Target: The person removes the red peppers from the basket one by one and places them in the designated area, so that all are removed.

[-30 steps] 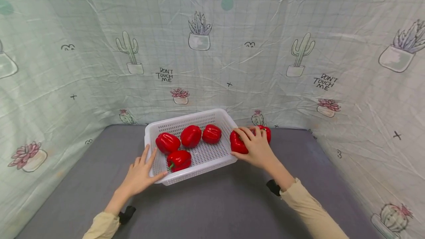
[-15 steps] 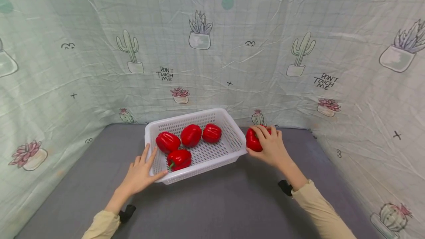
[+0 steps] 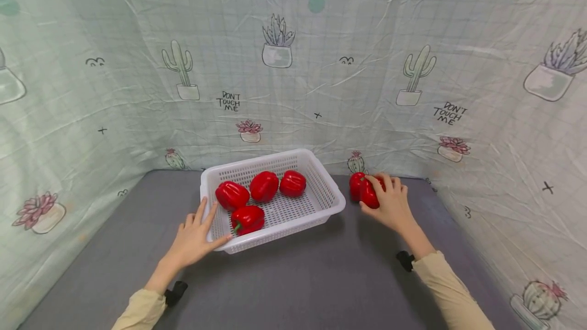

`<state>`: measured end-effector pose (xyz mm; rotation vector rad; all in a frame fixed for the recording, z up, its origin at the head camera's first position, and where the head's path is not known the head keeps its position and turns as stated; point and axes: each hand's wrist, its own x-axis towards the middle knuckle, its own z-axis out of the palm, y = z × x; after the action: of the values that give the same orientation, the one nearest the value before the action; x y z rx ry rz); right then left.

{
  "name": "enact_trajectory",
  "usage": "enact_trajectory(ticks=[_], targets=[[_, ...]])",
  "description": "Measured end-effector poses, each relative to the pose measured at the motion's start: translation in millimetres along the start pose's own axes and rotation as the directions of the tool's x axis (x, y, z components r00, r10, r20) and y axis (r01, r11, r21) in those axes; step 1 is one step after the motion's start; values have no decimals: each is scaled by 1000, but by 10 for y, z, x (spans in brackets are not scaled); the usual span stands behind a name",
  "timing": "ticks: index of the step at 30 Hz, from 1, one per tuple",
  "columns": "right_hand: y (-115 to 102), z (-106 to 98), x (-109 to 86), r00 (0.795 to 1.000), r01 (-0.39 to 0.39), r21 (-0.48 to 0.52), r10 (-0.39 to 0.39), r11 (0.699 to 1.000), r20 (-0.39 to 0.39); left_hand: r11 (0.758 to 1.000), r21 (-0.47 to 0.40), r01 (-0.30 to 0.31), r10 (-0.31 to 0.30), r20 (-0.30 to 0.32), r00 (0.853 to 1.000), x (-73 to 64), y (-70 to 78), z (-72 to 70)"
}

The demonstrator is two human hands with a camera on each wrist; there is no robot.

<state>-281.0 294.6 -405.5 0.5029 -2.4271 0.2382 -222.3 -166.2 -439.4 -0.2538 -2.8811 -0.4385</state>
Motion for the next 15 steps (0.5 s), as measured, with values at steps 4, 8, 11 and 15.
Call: enact_trajectory(ticks=[4,8,11,15], targets=[[104,53,-40,999,-36,8,36,999,23,1000,2,-1,1,-5,1000,-4,3,-2],[210,105,-70,996,-78,12,77,997,53,1000,4,-3,3,-9,1000,-2,0,5],[285,146,-88,991,-114,8,113,993,76,1000,-2,-2,2,-7,1000,-3,1,4],[372,199,-108,983,-153,8,152,988,104,1000,-8,3,-3,0,1000,-12,4,-3]])
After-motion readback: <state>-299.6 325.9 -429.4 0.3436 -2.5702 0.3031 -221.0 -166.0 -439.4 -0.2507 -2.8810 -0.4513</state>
